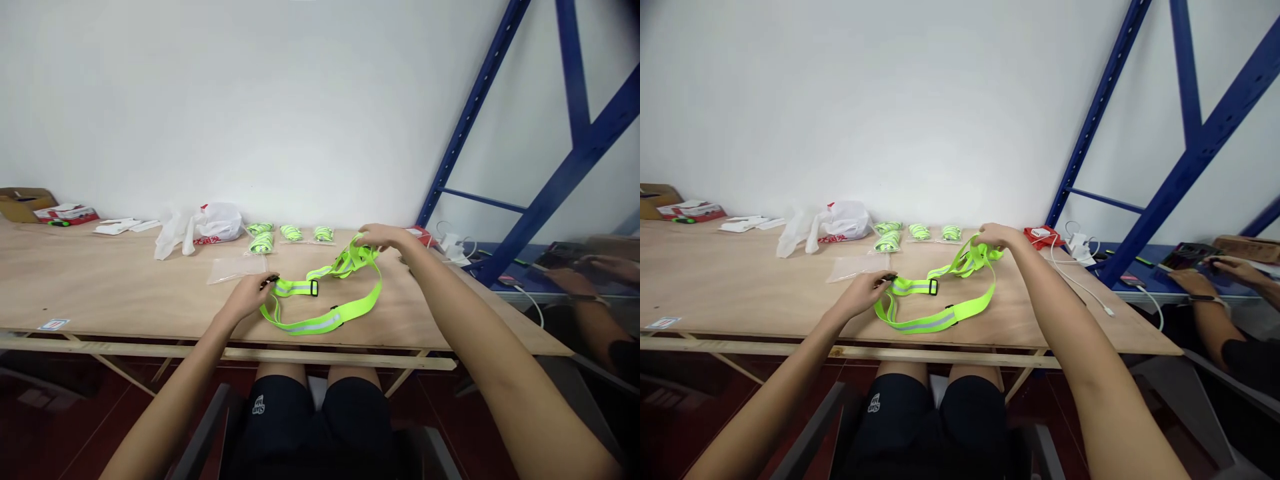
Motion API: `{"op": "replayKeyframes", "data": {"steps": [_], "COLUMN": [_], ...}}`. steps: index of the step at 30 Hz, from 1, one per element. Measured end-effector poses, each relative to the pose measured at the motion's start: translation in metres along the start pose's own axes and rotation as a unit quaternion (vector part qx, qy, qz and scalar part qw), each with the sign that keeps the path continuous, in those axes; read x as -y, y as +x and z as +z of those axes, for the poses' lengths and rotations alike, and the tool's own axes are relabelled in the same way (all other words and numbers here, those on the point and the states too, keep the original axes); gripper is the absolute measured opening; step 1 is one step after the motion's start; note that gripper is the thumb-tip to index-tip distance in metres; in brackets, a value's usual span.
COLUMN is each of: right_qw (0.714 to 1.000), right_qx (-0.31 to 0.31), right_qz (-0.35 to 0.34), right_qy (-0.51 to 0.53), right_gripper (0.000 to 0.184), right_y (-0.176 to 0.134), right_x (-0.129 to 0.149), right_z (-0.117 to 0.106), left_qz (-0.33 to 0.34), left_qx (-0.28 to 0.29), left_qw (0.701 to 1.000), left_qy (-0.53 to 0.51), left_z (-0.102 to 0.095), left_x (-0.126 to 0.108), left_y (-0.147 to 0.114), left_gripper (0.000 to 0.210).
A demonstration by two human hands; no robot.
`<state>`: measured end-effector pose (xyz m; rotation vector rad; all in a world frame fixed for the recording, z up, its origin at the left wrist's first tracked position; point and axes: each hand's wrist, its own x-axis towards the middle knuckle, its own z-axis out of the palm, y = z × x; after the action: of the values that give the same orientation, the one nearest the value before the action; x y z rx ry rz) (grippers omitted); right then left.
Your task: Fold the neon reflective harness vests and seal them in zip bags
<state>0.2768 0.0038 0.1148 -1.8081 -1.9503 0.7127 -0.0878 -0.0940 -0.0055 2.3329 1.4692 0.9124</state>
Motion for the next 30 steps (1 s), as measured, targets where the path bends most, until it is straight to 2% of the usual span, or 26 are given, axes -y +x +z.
{"op": "replayKeyframes", "data": {"steps": [2,4,8,10,13,14,17,20,22,24,27,30], "right_qw": [0.995,0.991,0.995,0.992,0.988,0.987,0.977,0.967,0.958,0.942,0.918,0.916], "right_qx": [0.055,0.08,0.092,0.09,0.05,0.029,-0.021,-0.036,-0.029,-0.006,0.043,0.076], "right_qz": [0.037,0.066,0.026,0.002,-0.002,-0.004,-0.014,-0.004,-0.003,-0.032,-0.097,-0.137], "right_qy": [-0.069,-0.089,0.016,0.084,0.144,0.161,0.214,0.252,0.284,0.335,0.383,0.368], "right_gripper": [0.043,0.054,0.06,0.06,0.059,0.059,0.059,0.071,0.079,0.079,0.074,0.077], "right_y": [-0.008,-0.018,-0.04,-0.049,-0.055,-0.056,-0.056,-0.06,-0.065,-0.072,-0.082,-0.089], "right_x": [-0.009,-0.019,-0.031,-0.032,-0.025,-0.02,-0.004,0.011,0.019,0.023,0.024,0.022], "right_z": [-0.006,-0.011,-0.012,-0.009,0.006,0.013,0.038,0.062,0.075,0.083,0.09,0.091], "left_qz": [-0.008,-0.032,-0.106,-0.101,-0.028,-0.005,0.04,0.067,0.046,0.007,-0.028,-0.045], "left_qx": [-0.027,-0.06,-0.107,-0.15,-0.209,-0.177,-0.03,0.037,0.04,0.02,-0.013,-0.028], "left_qw": [0.999,0.996,0.988,0.983,0.977,0.983,0.996,0.994,0.993,0.988,0.978,0.982], "left_qy": [-0.04,-0.066,-0.041,-0.004,-0.013,-0.038,-0.072,-0.077,-0.105,-0.151,-0.207,-0.184], "left_z": [-0.002,-0.005,-0.016,-0.019,-0.007,0.001,0.036,0.066,0.078,0.083,0.078,0.068], "left_x": [0.006,0.017,0.036,0.03,-0.009,-0.029,-0.088,-0.127,-0.139,-0.142,-0.137,-0.125], "left_y": [0.002,0.0,-0.003,-0.005,-0.009,-0.011,-0.013,-0.004,0.008,0.021,0.035,0.039], "left_gripper": [0.036,0.036,0.046,0.048,0.039,0.036,0.039,0.061,0.067,0.062,0.046,0.04]}}
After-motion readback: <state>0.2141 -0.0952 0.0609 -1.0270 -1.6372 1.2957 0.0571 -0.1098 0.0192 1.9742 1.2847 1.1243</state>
